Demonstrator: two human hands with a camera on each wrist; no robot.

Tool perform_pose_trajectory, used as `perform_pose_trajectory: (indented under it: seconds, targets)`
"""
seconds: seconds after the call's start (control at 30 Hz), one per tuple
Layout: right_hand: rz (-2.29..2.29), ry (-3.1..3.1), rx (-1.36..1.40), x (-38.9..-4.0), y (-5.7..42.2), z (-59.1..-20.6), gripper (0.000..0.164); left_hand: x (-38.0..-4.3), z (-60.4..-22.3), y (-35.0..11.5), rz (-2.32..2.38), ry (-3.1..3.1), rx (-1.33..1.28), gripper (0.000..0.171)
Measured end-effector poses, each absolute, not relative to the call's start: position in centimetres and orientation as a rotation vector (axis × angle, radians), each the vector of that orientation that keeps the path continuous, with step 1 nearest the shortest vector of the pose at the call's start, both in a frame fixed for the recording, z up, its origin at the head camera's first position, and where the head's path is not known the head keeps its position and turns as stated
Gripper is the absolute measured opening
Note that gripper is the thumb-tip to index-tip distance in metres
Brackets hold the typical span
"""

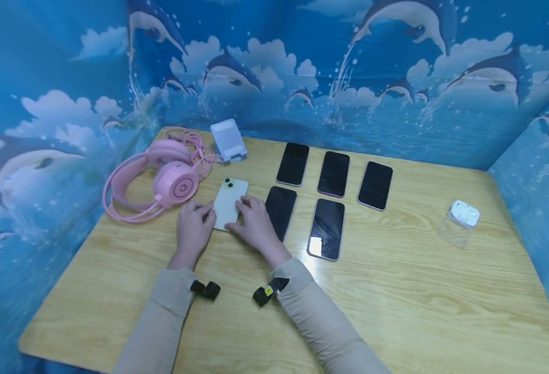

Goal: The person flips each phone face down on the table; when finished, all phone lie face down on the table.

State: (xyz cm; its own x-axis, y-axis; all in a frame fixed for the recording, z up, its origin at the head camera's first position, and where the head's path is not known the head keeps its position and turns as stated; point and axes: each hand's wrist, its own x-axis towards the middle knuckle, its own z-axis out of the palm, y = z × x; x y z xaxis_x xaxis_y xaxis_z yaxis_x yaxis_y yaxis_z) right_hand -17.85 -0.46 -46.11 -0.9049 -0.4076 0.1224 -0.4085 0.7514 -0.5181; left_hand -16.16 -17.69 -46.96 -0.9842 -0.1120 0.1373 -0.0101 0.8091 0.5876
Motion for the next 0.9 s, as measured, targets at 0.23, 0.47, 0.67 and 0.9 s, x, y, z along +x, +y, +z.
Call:
perform_pose_trajectory:
  seconds: [0.23,0.47,0.67,0.9]
  targets:
    - [0.928,-2.91,0.677,-17.9,0.2,-45.6,0.061,-16.4,-46.9,-17.3,-0.962,-2.798,0.12,0.035]
    - [0.995,-2.872,0.646,-18.1,2.9,-44.5,0.051,-16.2,-46.8,-17.1,-1.076,-2.706,0.171,0.028]
    - [1.05,-2.849,0.505,-18.6,6.8,-44.4,0.046,-15.8,-46.8,-16.4,-1.311,-2.566,0.076,0.022]
    - [1.085,-2.905,0.356,-19.5,10.3,-44.6,0.05,-15.5,-46.8,-13.0,-1.468,-2.471,-0.297,0.027]
